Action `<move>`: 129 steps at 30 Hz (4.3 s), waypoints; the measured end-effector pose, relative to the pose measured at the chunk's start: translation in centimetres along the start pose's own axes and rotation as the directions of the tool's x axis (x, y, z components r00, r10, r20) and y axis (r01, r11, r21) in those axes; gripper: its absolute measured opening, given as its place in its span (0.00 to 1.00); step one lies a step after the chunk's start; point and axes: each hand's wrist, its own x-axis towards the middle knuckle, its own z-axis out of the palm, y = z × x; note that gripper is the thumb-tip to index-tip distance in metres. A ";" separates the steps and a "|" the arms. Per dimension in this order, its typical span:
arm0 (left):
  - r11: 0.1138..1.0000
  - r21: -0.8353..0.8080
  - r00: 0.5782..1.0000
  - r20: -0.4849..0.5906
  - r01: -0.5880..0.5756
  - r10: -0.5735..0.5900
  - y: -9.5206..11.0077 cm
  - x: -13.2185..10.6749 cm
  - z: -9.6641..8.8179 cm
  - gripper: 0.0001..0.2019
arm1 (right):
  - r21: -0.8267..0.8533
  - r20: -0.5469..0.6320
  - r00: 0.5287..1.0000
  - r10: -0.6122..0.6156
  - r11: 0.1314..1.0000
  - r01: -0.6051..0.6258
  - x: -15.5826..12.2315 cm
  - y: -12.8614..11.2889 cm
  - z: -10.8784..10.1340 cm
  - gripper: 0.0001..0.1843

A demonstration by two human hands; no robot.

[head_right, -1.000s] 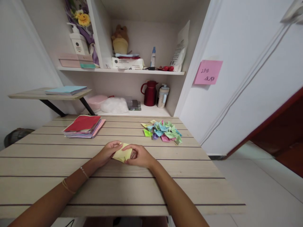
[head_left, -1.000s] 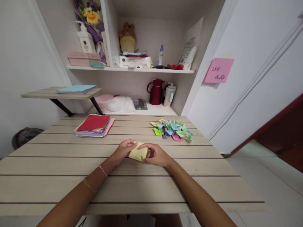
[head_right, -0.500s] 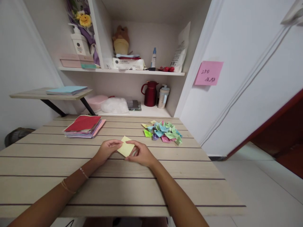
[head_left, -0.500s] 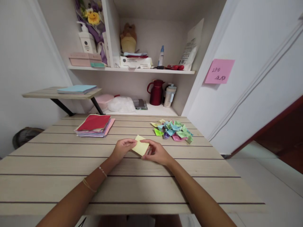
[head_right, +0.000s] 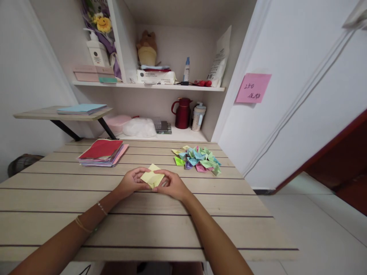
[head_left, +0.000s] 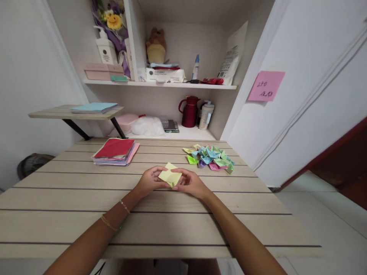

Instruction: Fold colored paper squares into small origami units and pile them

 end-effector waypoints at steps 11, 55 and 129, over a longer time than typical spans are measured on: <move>0.993 0.110 0.986 -0.158 -0.041 0.058 0.4 0.4 0.2 0.10 | 0.029 0.021 1.000 0.019 0.999 -0.020 0.1 0.5 0.3 0.29; 0.994 0.088 0.997 -0.038 0.071 -0.068 -0.1 -0.1 1.1 0.14 | 0.257 -0.097 0.986 0.136 0.960 -0.107 0.4 0.9 1.2 0.31; 1.000 0.021 0.982 -0.188 -0.011 0.015 0.3 0.1 1.0 0.13 | 0.185 -0.286 0.957 0.051 0.983 0.003 0.6 0.5 1.0 0.13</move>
